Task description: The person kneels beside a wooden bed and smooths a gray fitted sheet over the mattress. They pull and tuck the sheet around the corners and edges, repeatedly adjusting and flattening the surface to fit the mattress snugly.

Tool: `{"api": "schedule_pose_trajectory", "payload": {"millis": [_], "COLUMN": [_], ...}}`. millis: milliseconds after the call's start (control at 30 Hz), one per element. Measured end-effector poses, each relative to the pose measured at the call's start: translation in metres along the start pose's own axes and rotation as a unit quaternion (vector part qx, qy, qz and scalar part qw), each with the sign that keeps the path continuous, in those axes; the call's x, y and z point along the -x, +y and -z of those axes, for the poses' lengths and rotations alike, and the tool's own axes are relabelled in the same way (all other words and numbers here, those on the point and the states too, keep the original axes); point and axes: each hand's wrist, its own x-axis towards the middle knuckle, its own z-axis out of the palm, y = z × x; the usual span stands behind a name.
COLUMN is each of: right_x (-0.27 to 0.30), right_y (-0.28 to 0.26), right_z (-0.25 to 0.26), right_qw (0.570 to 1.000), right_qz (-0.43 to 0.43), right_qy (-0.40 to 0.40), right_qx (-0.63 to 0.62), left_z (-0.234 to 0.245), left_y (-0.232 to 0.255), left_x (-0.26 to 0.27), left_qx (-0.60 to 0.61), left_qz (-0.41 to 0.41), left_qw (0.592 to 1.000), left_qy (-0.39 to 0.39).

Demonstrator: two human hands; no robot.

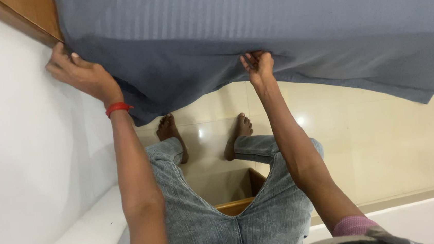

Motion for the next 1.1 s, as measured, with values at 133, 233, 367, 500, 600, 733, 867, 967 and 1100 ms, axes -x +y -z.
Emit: {"api": "schedule_pose_trajectory", "payload": {"millis": [133,233,367,500,600,733,867,967,1100], "right_x": [-0.021,-0.045,-0.033,0.005,0.004,-0.004,-0.012,-0.028,-0.014], "right_y": [0.006,0.003,-0.010,-0.026,-0.038,-0.039,-0.034,-0.038,-0.047], "right_z": [0.018,0.037,0.033,0.017,0.020,0.026,0.033,0.044,0.037], "right_qw": [0.993,0.978,0.986,0.988,0.989,0.994,0.992,0.992,0.988], "right_qz": [0.056,0.180,0.108,0.038,0.020,0.010,-0.013,-0.036,-0.049], "right_qy": [0.102,0.106,0.102,0.129,0.121,0.090,0.112,0.080,0.092], "right_qx": [-0.011,-0.007,-0.074,-0.077,-0.082,-0.063,-0.060,-0.094,-0.110], "left_z": [0.011,-0.004,-0.032,-0.035,-0.025,-0.015,-0.015,-0.008,0.003], "left_y": [0.008,0.005,-0.012,-0.032,-0.036,-0.031,-0.037,-0.047,-0.031], "left_x": [0.020,0.038,0.047,0.046,0.035,0.013,0.001,-0.006,-0.007], "left_qx": [0.073,0.141,0.136,0.292,0.165,0.160,0.150,0.108,0.069], "left_qz": [0.059,0.194,0.349,0.415,0.372,0.316,0.330,0.279,0.120], "left_qw": [0.993,0.955,0.907,0.851,0.908,0.932,0.916,0.941,0.987], "left_qy": [-0.079,-0.174,-0.194,-0.131,-0.097,-0.081,-0.172,-0.158,-0.084]}}
